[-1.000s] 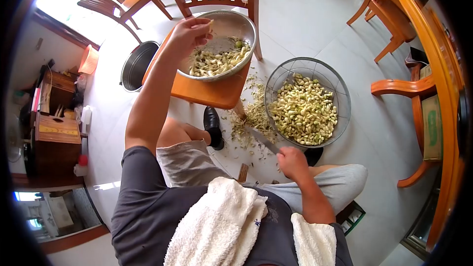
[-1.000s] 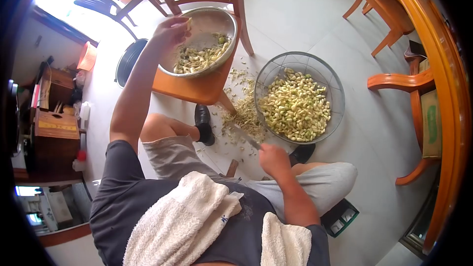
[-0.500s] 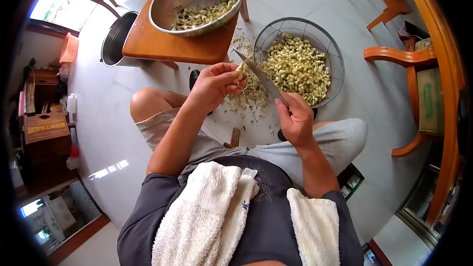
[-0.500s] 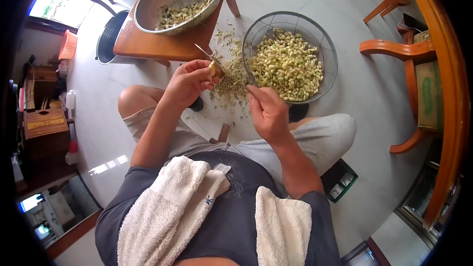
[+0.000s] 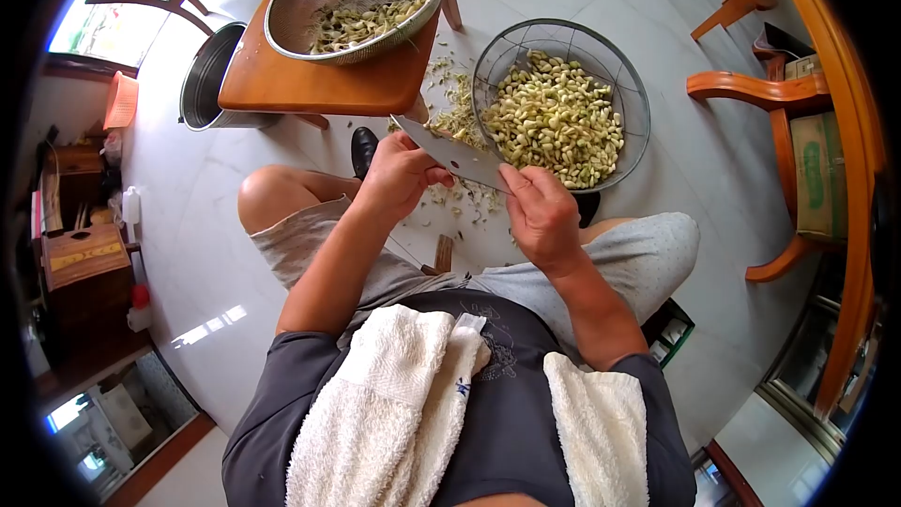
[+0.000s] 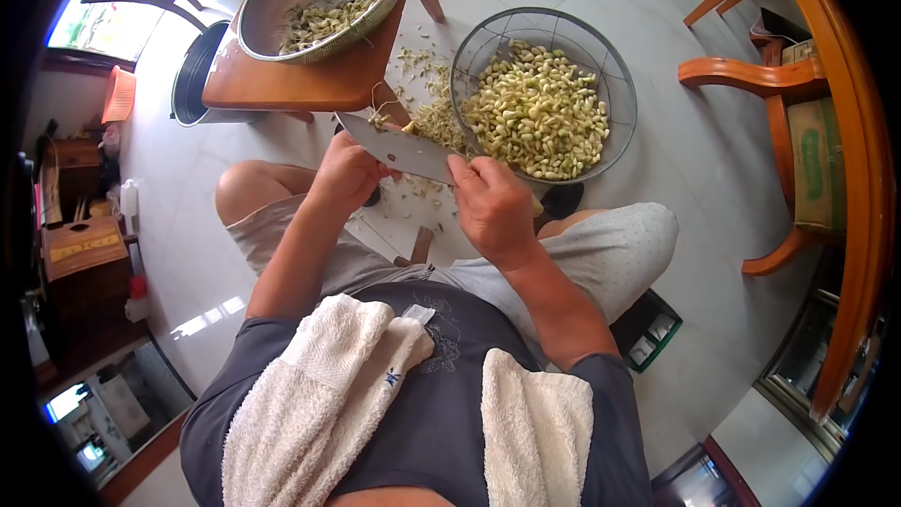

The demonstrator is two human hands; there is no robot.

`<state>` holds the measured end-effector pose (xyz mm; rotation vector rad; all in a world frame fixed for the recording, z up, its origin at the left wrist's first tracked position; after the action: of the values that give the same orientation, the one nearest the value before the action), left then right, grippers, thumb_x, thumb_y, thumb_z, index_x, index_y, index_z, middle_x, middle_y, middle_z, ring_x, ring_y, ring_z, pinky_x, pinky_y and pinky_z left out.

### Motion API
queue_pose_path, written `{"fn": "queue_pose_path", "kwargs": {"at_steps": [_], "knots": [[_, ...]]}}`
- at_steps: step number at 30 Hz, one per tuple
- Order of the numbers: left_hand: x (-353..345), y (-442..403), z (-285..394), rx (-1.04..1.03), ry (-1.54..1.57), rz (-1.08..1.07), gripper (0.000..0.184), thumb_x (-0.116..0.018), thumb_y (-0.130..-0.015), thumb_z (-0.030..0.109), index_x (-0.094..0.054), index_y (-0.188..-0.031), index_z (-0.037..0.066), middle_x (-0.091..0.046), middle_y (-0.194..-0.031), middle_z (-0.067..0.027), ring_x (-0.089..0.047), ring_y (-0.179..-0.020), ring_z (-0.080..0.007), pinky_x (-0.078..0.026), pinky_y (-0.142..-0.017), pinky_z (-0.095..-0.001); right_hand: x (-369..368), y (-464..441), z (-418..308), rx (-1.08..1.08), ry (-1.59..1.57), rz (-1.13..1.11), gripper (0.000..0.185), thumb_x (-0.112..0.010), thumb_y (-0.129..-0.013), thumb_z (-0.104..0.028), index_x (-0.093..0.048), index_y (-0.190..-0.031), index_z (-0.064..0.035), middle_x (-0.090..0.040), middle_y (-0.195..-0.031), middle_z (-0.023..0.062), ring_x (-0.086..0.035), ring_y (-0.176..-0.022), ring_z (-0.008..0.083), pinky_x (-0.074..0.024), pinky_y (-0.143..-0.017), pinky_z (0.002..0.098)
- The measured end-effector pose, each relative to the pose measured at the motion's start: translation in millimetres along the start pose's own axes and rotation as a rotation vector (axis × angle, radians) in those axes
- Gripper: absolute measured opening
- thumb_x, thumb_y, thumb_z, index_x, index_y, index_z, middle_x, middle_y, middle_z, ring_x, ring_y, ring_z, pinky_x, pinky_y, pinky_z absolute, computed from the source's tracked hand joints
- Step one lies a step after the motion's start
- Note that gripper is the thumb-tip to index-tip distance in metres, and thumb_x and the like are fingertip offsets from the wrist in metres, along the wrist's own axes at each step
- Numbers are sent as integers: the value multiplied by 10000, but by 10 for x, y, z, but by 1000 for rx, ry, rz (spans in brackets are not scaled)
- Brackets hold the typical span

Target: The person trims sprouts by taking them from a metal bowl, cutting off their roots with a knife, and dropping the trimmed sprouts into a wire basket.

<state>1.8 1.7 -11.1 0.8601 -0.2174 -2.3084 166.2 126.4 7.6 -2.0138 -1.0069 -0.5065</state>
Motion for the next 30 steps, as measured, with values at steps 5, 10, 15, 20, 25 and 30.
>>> {"fn": "queue_pose_path", "kwargs": {"at_steps": [5,10,15,20,25,30], "knots": [[25,19,-51,-10,21,54,89,-530,-816,-50,-599,-862,-82,-653,-807,-145,-633,-651,-176,-538,-553,-269,-63,19,12,2,-7,-6,311,-641,-721,1,-632,-1031,-22,-548,-824,88,-570,-703,272,-463,-600,367],[22,83,-20,11,25,72,92,-535,-823,-25,-590,-872,-80,-649,-805,-139,-625,-634,-169,-530,-543,-262,-93,4,-19,14,0,-14,304,-639,-720,8,-630,-1023,-23,-537,-816,87,-567,-708,272,-462,-599,367],[133,115,-45,77,118,111,164,-562,-860,51,-569,-971,-71,-639,-842,-142,-621,-656,-166,-528,-579,-267,-188,55,76,-142,-34,-101,243,-623,-764,-28,-645,-1005,-6,-589,-831,138,-589,-724,305,-475,-647,370],[223,176,13,119,206,70,178,-518,-907,84,-533,-1017,-56,-626,-911,-128,-634,-755,-170,-525,-620,-227,-312,196,375,-394,-63,-257,167,-598,-800,-128,-659,-926,-36,-590,-773,163,-581,-714,355,-466,-654,425],[306,165,-103,154,326,33,185,-501,-914,68,-521,-1044,-62,-621,-944,-135,-635,-811,-176,-536,-666,-227,-222,86,119,-277,-195,-107,218,-608,-778,-40,-649,-991,-22,-584,-779,137,-581,-686,308,-473,-624,372],[367,134,-243,121,355,20,146,-479,-901,18,-536,-1014,-54,-624,-937,-132,-631,-805,-187,-541,-691,-263,-154,8,-27,-25,-92,-77,314,-625,-731,43,-633,-1042,-2,-583,-859,125,-583,-692,275,-480,-627,347]]}}
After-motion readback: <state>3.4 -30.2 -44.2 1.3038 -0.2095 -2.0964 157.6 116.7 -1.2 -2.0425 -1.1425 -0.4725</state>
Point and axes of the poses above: each hand's wrist, its own y-axis away from the middle knuckle, its own x-axis out of the back of the hand, z = x × y, the point moved 2 cm from there along -y, towards the middle knuckle
